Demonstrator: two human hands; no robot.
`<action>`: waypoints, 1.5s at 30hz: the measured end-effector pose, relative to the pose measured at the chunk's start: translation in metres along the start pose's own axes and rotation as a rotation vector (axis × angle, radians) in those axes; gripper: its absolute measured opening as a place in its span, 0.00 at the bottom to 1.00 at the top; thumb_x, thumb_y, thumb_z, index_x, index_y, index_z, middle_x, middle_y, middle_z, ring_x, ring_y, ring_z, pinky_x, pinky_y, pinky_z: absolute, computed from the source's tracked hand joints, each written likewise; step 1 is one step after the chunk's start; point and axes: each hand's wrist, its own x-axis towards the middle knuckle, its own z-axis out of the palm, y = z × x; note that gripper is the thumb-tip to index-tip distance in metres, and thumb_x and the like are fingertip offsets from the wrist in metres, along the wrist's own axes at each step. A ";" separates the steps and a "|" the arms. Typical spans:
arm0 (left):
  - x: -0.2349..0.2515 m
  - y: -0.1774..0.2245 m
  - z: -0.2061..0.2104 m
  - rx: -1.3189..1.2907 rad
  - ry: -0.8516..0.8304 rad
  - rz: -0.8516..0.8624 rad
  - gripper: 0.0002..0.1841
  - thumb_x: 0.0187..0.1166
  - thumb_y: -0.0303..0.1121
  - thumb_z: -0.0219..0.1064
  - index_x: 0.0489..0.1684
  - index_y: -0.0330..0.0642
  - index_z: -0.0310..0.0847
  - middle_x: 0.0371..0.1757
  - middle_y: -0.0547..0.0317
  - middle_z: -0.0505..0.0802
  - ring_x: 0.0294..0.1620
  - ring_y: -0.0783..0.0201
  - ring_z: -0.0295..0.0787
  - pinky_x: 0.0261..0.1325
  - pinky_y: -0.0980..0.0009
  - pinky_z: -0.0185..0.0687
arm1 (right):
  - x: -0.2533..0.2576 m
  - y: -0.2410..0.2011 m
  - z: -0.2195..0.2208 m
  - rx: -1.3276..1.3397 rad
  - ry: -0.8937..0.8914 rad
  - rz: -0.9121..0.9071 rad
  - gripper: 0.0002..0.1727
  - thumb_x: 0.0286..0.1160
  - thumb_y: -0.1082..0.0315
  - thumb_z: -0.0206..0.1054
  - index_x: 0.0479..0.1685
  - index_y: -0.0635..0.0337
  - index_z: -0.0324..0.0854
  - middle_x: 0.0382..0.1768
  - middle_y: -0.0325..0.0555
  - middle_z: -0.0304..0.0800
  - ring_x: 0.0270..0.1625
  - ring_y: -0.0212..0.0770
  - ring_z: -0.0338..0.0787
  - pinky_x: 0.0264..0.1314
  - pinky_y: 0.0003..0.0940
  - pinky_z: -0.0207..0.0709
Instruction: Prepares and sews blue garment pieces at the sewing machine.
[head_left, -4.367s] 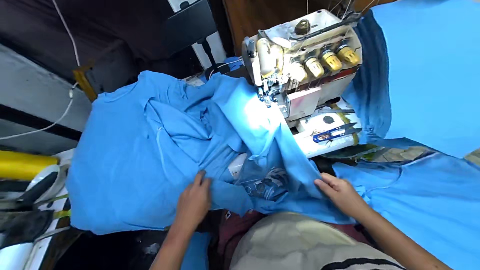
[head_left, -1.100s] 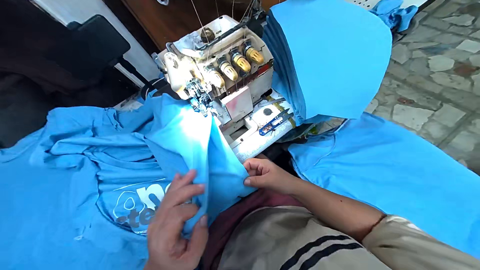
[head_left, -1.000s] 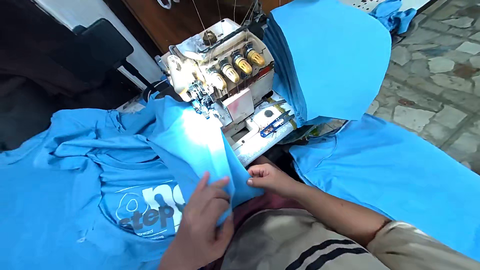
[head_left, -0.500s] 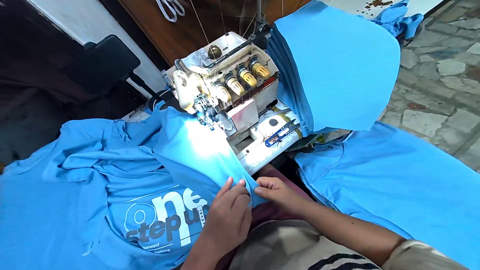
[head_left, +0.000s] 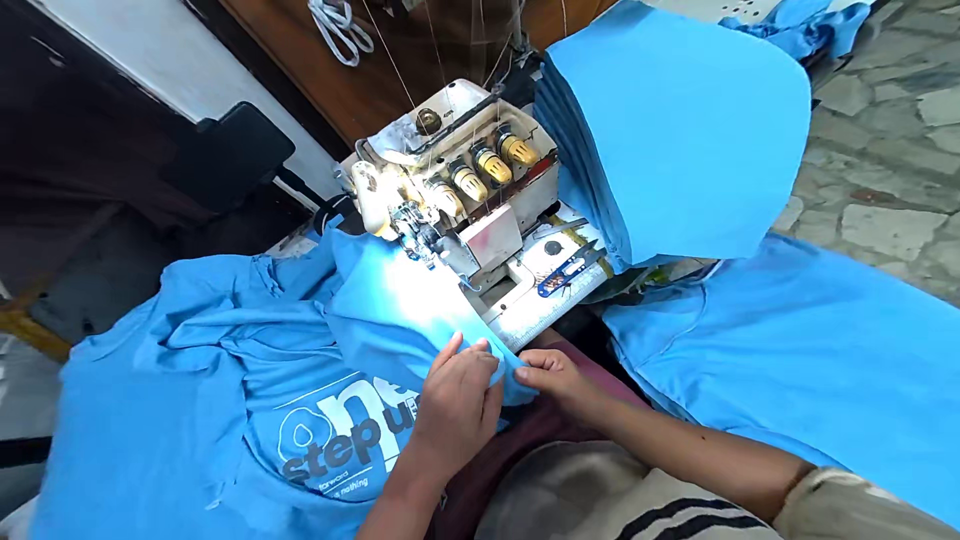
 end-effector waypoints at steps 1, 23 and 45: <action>0.002 -0.002 -0.001 0.004 0.006 0.001 0.12 0.84 0.31 0.56 0.36 0.35 0.84 0.38 0.48 0.97 0.54 0.58 0.96 0.76 0.60 0.78 | 0.004 0.001 0.001 0.005 0.008 -0.003 0.12 0.78 0.68 0.58 0.25 0.47 0.81 0.25 0.21 0.82 0.32 0.17 0.81 0.40 0.18 0.75; 0.046 -0.043 -0.011 0.271 0.010 -0.057 0.09 0.72 0.25 0.63 0.33 0.31 0.91 0.43 0.42 0.96 0.47 0.45 0.94 0.52 0.49 0.86 | 0.087 -0.027 0.036 -0.049 0.151 -0.041 0.12 0.83 0.74 0.62 0.27 0.61 0.80 0.21 0.34 0.79 0.29 0.24 0.79 0.39 0.22 0.74; 0.067 -0.057 -0.025 0.385 -0.251 0.050 0.09 0.72 0.26 0.64 0.28 0.33 0.91 0.40 0.46 0.96 0.48 0.44 0.94 0.52 0.46 0.85 | 0.080 -0.025 0.049 -0.118 0.010 -0.092 0.09 0.81 0.74 0.58 0.34 0.64 0.81 0.30 0.32 0.82 0.37 0.19 0.80 0.46 0.19 0.74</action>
